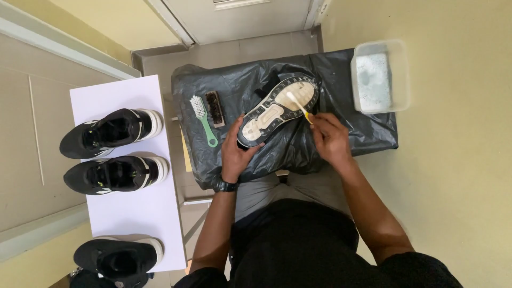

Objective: The person scrubs the sole of a black and white sneaker with a toothbrush dipped in soapy water. They repeatedly dip the brush into a container of soapy water and continue scrubbing the shoe sole throughout the clip.

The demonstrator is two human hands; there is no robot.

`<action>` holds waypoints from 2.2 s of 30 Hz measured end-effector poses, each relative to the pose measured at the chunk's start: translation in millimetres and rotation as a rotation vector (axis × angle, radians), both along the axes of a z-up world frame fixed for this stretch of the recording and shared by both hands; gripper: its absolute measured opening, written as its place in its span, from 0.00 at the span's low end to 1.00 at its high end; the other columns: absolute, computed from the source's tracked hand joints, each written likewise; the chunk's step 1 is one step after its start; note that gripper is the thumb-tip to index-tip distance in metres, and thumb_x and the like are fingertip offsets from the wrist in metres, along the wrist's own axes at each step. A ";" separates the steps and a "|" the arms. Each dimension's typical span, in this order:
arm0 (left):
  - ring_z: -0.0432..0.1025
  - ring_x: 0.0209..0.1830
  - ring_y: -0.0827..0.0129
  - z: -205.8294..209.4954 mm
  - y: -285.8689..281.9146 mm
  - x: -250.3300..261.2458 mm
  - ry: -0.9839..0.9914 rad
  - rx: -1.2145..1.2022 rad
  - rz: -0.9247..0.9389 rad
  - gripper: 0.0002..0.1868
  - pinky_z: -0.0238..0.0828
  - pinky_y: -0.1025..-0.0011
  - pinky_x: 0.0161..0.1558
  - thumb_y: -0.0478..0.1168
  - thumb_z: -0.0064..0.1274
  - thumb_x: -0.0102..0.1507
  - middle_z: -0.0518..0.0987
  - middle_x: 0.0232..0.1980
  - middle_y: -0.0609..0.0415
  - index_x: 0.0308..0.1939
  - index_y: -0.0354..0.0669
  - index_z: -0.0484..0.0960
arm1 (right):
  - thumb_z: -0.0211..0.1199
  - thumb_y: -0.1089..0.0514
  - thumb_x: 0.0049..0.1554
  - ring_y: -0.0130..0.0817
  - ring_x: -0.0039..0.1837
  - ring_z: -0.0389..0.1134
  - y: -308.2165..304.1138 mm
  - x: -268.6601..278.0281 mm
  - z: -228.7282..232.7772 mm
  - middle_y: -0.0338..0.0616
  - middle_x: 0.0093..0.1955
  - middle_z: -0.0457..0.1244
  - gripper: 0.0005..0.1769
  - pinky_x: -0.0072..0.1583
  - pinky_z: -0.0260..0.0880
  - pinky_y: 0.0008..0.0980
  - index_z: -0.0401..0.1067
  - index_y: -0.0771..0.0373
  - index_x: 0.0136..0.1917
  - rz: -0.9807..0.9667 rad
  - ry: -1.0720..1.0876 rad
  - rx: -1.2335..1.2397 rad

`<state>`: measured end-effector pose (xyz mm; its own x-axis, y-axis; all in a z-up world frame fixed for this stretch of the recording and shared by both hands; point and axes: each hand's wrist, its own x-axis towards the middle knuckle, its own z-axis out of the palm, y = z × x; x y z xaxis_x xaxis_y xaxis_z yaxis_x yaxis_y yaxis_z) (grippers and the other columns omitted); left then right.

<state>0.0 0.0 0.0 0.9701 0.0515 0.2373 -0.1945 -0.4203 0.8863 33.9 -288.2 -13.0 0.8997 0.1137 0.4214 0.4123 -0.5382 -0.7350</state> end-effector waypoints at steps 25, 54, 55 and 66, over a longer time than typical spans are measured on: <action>0.65 0.70 0.37 -3.0 -1.6 -0.1 0.006 0.007 0.023 0.51 0.64 0.38 0.66 0.41 0.77 0.51 0.70 0.71 0.38 0.74 0.40 0.64 | 0.63 0.64 0.59 0.51 0.50 0.74 23.4 -41.1 -7.5 0.46 0.47 0.68 0.11 0.51 0.75 0.40 0.82 0.62 0.53 -0.205 -0.037 -0.093; 0.65 0.69 0.34 -12.2 -1.6 -2.7 0.024 0.027 0.040 0.51 0.64 0.35 0.65 0.40 0.77 0.51 0.70 0.71 0.37 0.74 0.43 0.65 | 0.65 0.66 0.55 0.51 0.48 0.74 -15.6 1.0 -38.4 0.46 0.44 0.67 0.14 0.51 0.75 0.39 0.83 0.61 0.53 -0.298 -0.040 -0.179; 0.65 0.69 0.34 -10.2 -2.4 -3.0 0.027 0.026 0.040 0.51 0.64 0.35 0.65 0.40 0.77 0.51 0.70 0.71 0.37 0.74 0.43 0.65 | 0.65 0.66 0.55 0.51 0.48 0.74 -11.7 -5.6 -34.7 0.46 0.44 0.67 0.14 0.51 0.75 0.39 0.83 0.61 0.53 -0.297 -0.038 -0.180; 0.65 0.70 0.35 -6.0 -2.7 -1.2 -0.001 0.023 0.026 0.49 0.64 0.36 0.66 0.42 0.76 0.53 0.70 0.71 0.38 0.74 0.42 0.64 | 0.60 0.64 0.57 0.49 0.51 0.73 36.2 -60.6 13.4 0.43 0.47 0.67 0.16 0.50 0.74 0.39 0.81 0.58 0.57 -0.189 0.081 -0.123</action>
<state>-1.2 -2.7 -6.0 0.9682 0.0712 0.2396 -0.1840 -0.4459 0.8760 -26.7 -252.0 0.4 0.9401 -0.0140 0.3405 0.2381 -0.6878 -0.6857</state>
